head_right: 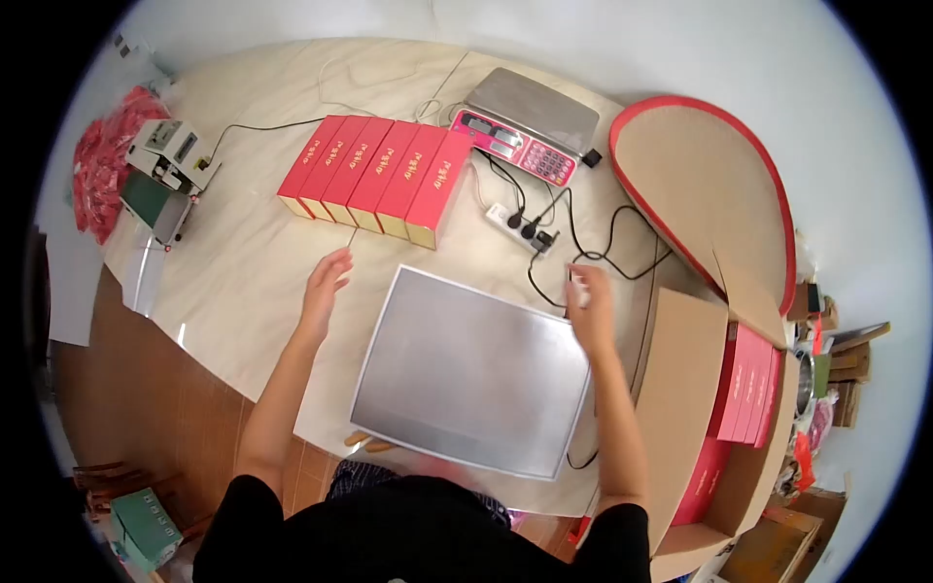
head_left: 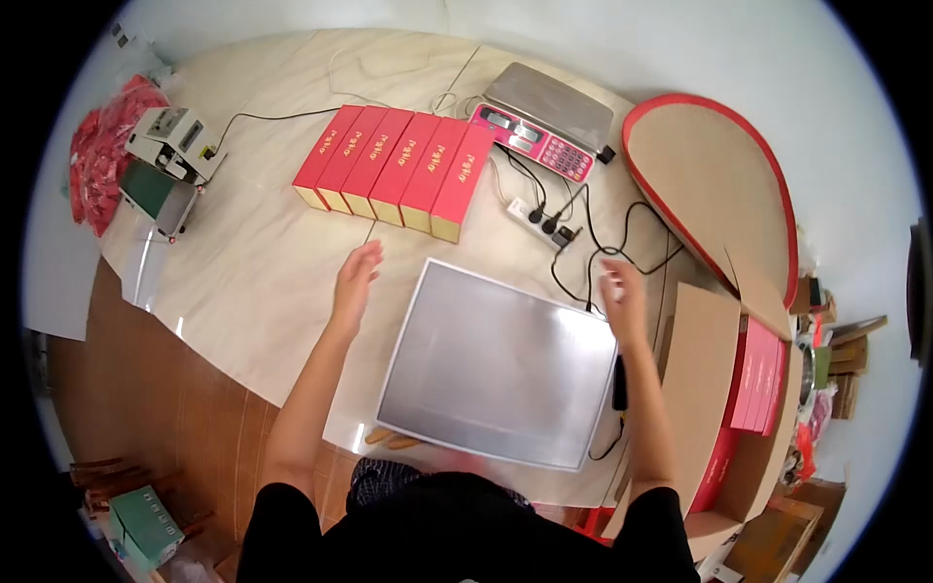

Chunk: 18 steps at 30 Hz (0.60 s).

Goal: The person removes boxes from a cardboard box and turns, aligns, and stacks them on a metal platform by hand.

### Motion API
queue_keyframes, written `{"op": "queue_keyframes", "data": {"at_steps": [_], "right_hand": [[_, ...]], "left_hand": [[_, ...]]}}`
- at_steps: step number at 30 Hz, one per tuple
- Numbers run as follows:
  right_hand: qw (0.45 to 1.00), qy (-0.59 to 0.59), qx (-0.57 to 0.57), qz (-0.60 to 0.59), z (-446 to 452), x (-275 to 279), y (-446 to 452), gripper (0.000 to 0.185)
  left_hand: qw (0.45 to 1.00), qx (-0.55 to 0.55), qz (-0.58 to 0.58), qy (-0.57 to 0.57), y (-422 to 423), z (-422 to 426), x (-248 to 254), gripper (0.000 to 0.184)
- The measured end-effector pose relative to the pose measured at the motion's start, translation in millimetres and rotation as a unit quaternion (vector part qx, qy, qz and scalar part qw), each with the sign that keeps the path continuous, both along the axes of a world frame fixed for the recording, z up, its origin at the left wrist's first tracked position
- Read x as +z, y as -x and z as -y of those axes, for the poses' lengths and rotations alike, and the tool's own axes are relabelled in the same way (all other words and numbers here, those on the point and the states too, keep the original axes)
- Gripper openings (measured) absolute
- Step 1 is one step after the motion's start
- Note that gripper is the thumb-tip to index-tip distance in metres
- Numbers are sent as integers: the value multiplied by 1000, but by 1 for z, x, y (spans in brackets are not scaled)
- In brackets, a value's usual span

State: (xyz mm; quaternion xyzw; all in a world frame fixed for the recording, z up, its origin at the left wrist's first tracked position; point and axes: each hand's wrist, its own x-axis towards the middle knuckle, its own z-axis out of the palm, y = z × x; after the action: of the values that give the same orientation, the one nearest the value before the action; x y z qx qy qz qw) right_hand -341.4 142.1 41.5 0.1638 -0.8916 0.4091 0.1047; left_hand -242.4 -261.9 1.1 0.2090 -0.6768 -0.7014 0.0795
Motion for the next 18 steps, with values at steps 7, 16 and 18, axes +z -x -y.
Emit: {"op": "queue_keyframes", "data": {"at_steps": [7, 16, 18], "right_hand": [[958, 138, 2, 250, 158, -97, 95, 33], [922, 200, -91, 320, 226, -157, 177, 38], [912, 214, -100, 336, 227, -164, 189, 39]], "left_hand": [[983, -41, -42, 173, 155, 28, -69, 43], [932, -100, 54, 344, 219, 19, -84, 64], [940, -80, 64, 325, 225, 17, -76, 65]]}}
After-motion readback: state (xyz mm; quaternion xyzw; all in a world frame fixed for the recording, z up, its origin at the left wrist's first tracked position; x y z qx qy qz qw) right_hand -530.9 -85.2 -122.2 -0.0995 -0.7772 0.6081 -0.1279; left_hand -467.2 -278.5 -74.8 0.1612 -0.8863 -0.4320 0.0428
